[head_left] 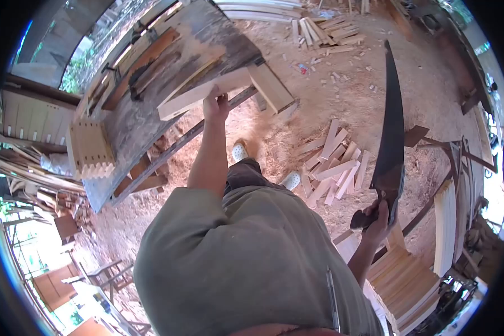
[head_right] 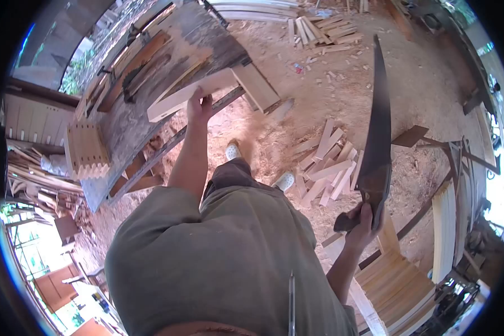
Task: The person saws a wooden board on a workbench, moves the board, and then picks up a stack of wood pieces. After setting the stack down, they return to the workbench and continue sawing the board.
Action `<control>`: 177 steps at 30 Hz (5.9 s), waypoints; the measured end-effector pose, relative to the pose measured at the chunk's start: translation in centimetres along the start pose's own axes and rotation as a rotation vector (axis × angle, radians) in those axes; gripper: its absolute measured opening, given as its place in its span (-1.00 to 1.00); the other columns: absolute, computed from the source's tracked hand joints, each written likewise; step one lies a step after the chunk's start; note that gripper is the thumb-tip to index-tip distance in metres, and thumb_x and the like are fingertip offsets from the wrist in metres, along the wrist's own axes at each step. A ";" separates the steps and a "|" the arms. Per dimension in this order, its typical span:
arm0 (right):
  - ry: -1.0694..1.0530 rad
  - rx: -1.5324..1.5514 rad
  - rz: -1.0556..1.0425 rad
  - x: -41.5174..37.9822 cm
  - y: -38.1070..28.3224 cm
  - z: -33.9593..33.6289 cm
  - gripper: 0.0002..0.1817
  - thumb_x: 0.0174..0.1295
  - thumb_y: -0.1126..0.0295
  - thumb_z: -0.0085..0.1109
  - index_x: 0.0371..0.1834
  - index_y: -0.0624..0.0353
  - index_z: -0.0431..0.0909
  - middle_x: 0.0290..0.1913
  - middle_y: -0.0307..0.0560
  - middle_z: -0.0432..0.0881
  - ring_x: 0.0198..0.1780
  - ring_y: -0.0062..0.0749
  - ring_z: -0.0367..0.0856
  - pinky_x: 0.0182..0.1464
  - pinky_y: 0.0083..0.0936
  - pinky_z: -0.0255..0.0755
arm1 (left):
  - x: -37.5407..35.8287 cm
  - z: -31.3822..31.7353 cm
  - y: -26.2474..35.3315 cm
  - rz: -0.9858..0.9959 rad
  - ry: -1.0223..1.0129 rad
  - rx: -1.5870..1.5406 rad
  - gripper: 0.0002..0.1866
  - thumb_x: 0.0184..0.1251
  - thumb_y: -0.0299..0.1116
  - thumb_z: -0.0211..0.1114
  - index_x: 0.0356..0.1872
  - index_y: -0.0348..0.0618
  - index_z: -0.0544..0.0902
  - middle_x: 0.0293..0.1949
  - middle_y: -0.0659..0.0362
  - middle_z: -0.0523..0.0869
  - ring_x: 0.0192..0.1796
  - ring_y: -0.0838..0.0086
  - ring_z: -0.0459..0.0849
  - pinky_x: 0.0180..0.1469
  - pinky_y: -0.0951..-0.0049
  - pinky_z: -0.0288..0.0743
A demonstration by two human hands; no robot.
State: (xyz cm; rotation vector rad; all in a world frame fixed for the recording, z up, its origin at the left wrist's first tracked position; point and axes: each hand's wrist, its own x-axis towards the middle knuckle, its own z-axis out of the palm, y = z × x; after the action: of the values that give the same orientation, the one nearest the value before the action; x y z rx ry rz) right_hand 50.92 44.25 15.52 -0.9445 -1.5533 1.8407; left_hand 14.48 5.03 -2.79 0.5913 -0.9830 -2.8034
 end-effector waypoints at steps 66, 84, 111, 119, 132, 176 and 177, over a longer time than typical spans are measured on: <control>-0.961 -0.451 -0.199 2.1 6.5 30.9 -0.39 0.34 0.42 0.21 0.43 0.36 0.31 -0.12 0.09 0.74 -0.16 -0.44 0.73 -0.09 -0.51 0.56 | 11.9 6.1 8.0 0.331 0.092 2.013 0.01 0.05 0.65 0.09 0.18 -0.10 0.65 0.29 0.03 0.60 0.40 0.05 0.45 0.41 -0.08 0.16; -0.966 -0.468 -0.311 4.0 7.6 38.2 -0.45 0.33 0.43 0.20 0.37 0.35 0.36 -0.11 0.20 0.69 -0.14 -0.27 0.72 -0.08 -0.42 0.54 | 13.5 4.2 7.1 0.462 0.071 2.078 0.05 0.10 0.69 -0.11 0.22 -0.06 0.66 0.25 0.01 0.64 0.36 0.14 0.53 0.41 -0.07 0.14; -0.991 -0.425 -0.429 3.6 9.2 36.0 -0.35 0.34 0.41 0.17 0.48 0.31 0.24 -0.20 0.04 0.70 -0.29 -0.48 0.66 -0.22 -0.44 0.54 | 11.6 5.6 6.7 0.348 0.352 2.016 -0.49 0.35 -0.12 -0.05 0.15 -0.10 0.69 0.31 0.06 0.58 0.38 0.22 0.48 0.48 -0.16 0.03; -1.002 -0.534 -0.257 1.0 5.0 21.0 -0.35 0.31 0.51 0.12 0.48 0.40 0.19 0.00 0.18 0.69 -0.07 -0.31 0.74 -0.07 -0.45 0.57 | 11.3 6.0 6.9 0.305 0.326 2.025 -0.45 0.36 -0.06 -0.07 0.14 -0.17 0.68 0.29 -0.03 0.59 0.37 0.11 0.50 0.51 -0.18 0.01; -0.991 -0.593 -0.112 0.7 6.2 20.7 -0.32 0.28 0.53 0.14 0.48 0.42 0.17 0.14 0.24 0.65 0.14 -0.27 0.68 0.12 -0.42 0.52 | 10.8 6.4 7.2 0.286 0.307 1.982 -0.53 0.31 -0.13 -0.01 0.04 -0.12 0.74 0.22 0.01 0.66 0.34 0.16 0.53 0.44 -0.13 0.13; -0.926 -0.697 0.036 -0.8 5.3 14.5 -0.30 0.28 0.51 0.12 0.48 0.47 0.12 0.09 0.20 0.67 0.04 -0.22 0.73 0.07 -0.45 0.55 | 11.8 5.8 6.7 0.321 0.310 1.981 -0.55 0.30 -0.16 0.02 -0.02 -0.18 0.75 0.13 0.00 0.72 0.28 0.17 0.56 0.39 -0.03 0.18; -0.915 -0.691 0.027 -0.8 5.1 14.6 -0.29 0.28 0.51 0.12 0.48 0.49 0.11 0.10 0.20 0.67 0.04 -0.23 0.73 0.08 -0.45 0.55 | 11.4 5.9 6.7 0.314 0.311 1.982 -0.55 0.30 -0.16 0.02 -0.02 -0.18 0.75 0.13 0.00 0.72 0.28 0.17 0.56 0.39 -0.03 0.18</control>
State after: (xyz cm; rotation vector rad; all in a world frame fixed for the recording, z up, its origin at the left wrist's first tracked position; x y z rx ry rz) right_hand 39.90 33.97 11.94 -0.3318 -2.8514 1.8762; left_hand 1.56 0.58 1.86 0.6987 -2.9430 -0.5718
